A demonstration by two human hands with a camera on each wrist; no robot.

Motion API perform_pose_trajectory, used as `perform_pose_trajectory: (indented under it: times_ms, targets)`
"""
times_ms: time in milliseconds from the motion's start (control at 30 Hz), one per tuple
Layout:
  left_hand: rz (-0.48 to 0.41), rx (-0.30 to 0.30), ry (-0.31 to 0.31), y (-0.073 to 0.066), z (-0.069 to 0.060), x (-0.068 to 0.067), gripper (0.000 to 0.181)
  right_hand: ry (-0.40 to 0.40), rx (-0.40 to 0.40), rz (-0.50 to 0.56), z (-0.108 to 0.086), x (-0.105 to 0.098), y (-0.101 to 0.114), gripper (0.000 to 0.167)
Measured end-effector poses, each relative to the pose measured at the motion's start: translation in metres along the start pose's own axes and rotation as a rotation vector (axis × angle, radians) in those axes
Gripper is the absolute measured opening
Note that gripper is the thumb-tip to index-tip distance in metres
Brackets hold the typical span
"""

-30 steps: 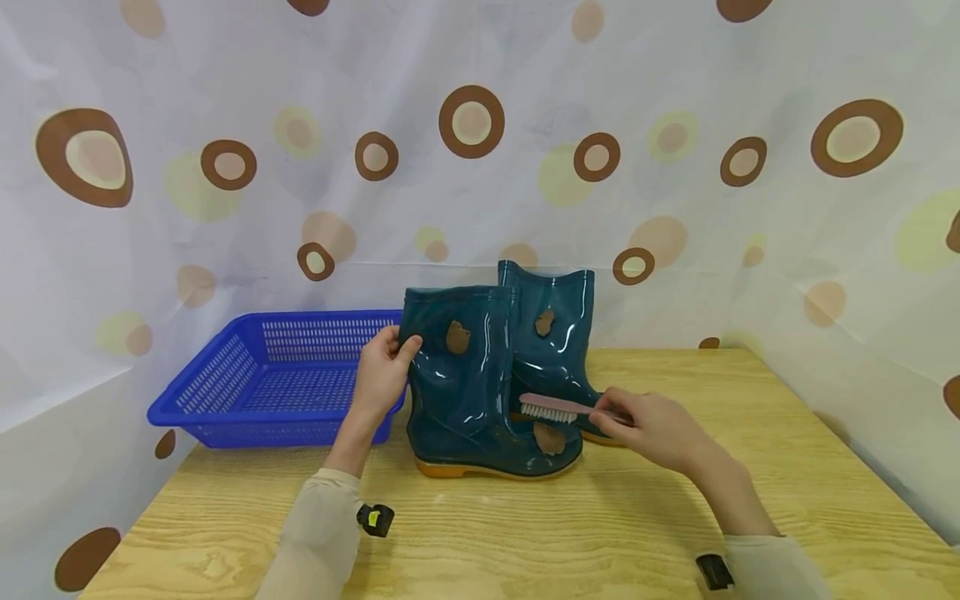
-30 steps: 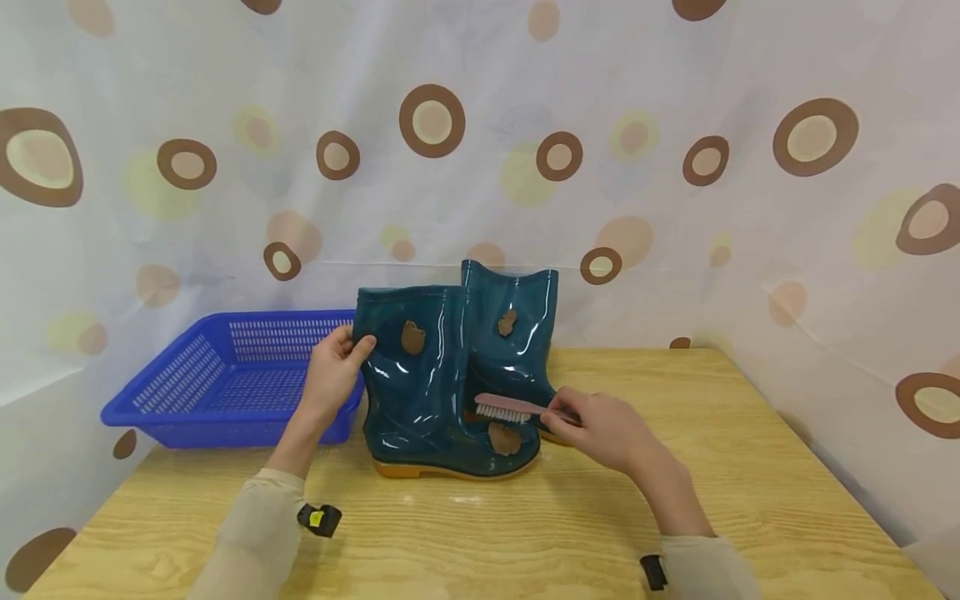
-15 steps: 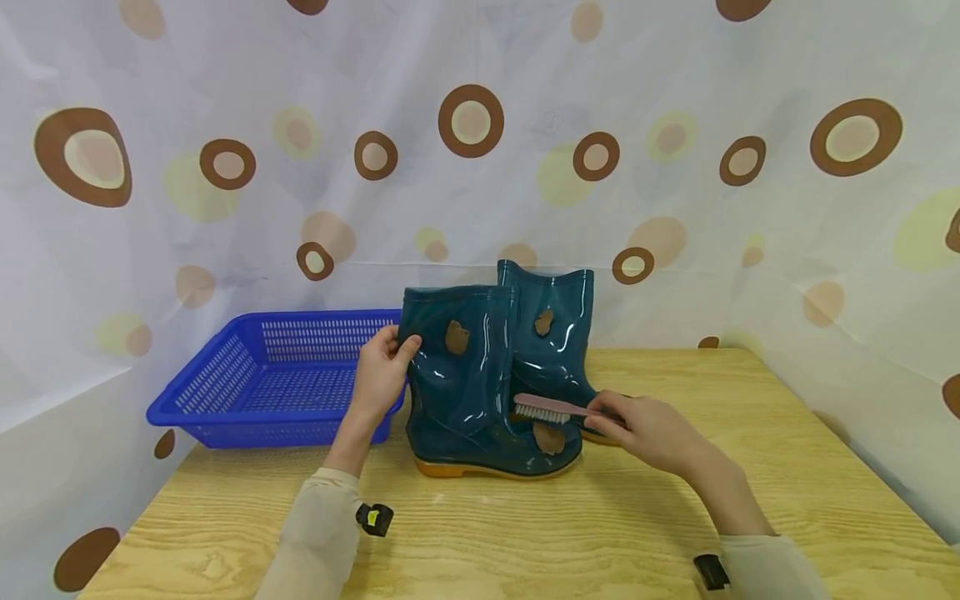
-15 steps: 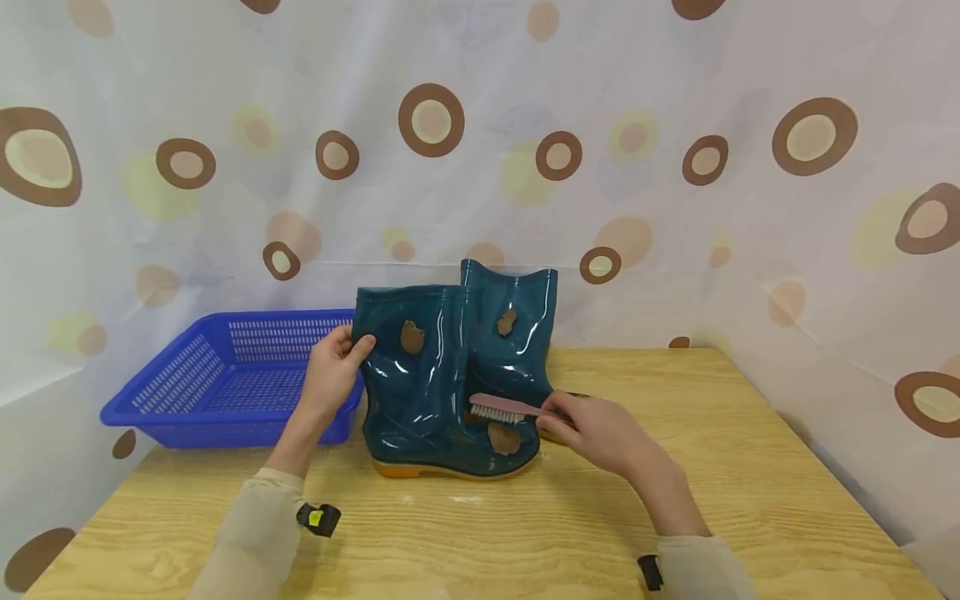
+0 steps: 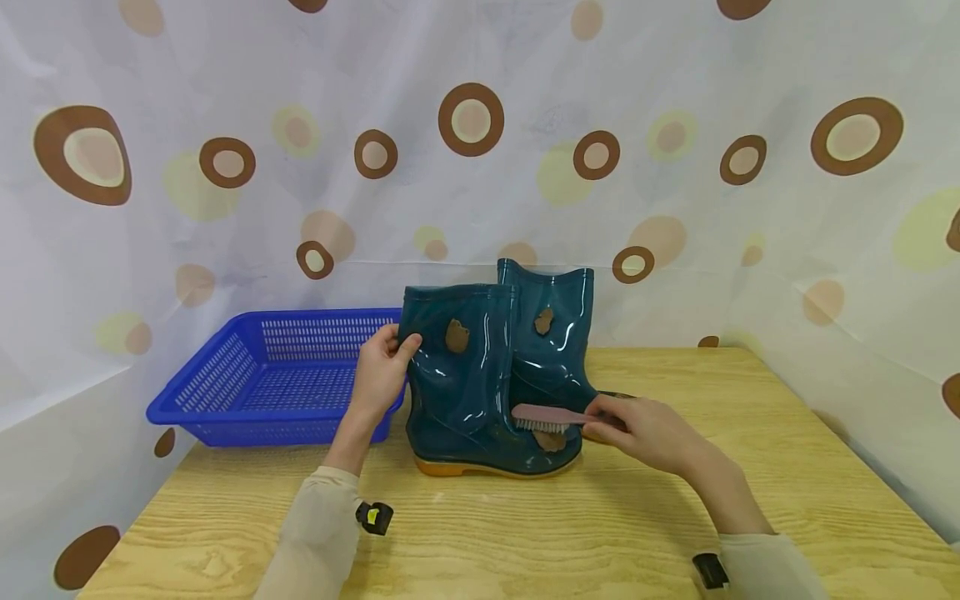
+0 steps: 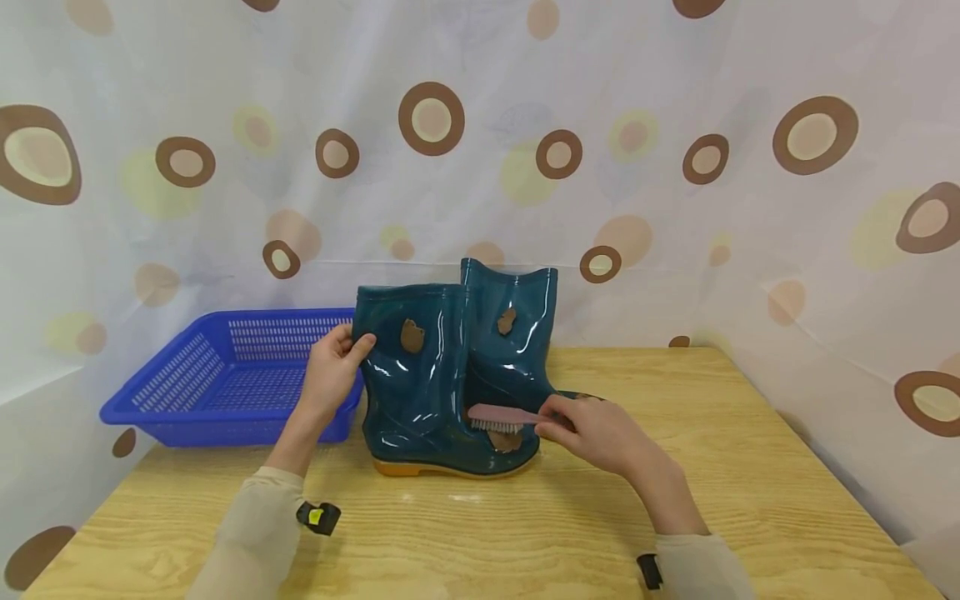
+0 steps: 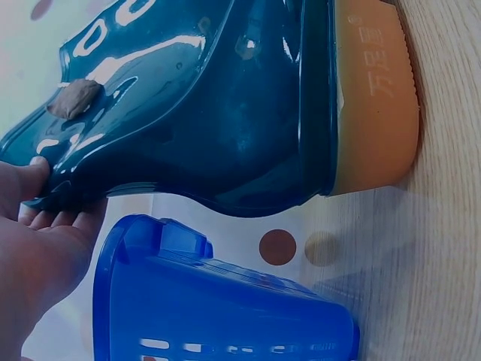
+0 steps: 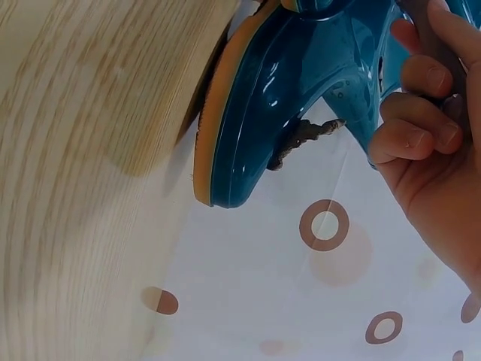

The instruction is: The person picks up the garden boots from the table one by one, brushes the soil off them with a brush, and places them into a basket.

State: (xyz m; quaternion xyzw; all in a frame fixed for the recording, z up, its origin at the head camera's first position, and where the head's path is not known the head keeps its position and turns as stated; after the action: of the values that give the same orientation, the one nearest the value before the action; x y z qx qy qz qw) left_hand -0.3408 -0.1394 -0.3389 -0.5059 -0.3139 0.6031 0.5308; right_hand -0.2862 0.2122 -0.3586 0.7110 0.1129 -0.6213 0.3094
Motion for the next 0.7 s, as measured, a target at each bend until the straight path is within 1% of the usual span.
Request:
perform_pose_trajectory:
  times_ms: [333, 567, 700]
  targets:
    - [-0.001, 0.009, 0.005, -0.001, 0.000, 0.000, 0.030, 0.042, -0.028, 0.044, -0.005, -0.005, -0.003, 0.025]
    - [0.001, 0.012, 0.005, 0.001, 0.000, 0.000, 0.030, 0.074, -0.001, 0.077, -0.008, -0.005, -0.009, 0.023]
    - [-0.002, 0.009, 0.002, 0.000, 0.000, 0.000, 0.030, 0.094, -0.001, 0.097, -0.009, -0.006, -0.012, 0.024]
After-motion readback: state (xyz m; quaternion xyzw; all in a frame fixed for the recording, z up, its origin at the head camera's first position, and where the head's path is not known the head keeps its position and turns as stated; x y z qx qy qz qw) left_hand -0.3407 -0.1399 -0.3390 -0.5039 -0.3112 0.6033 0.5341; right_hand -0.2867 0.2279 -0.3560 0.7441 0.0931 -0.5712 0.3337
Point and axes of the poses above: each hand's wrist, its own z-axis towards the middle knuckle, its own x-axis out of the palm, y = z × x, the point moved 4 cm from there along z, towards the middle knuckle, and after that the axes turned 14 degrees about y, right-handed, at the moved point
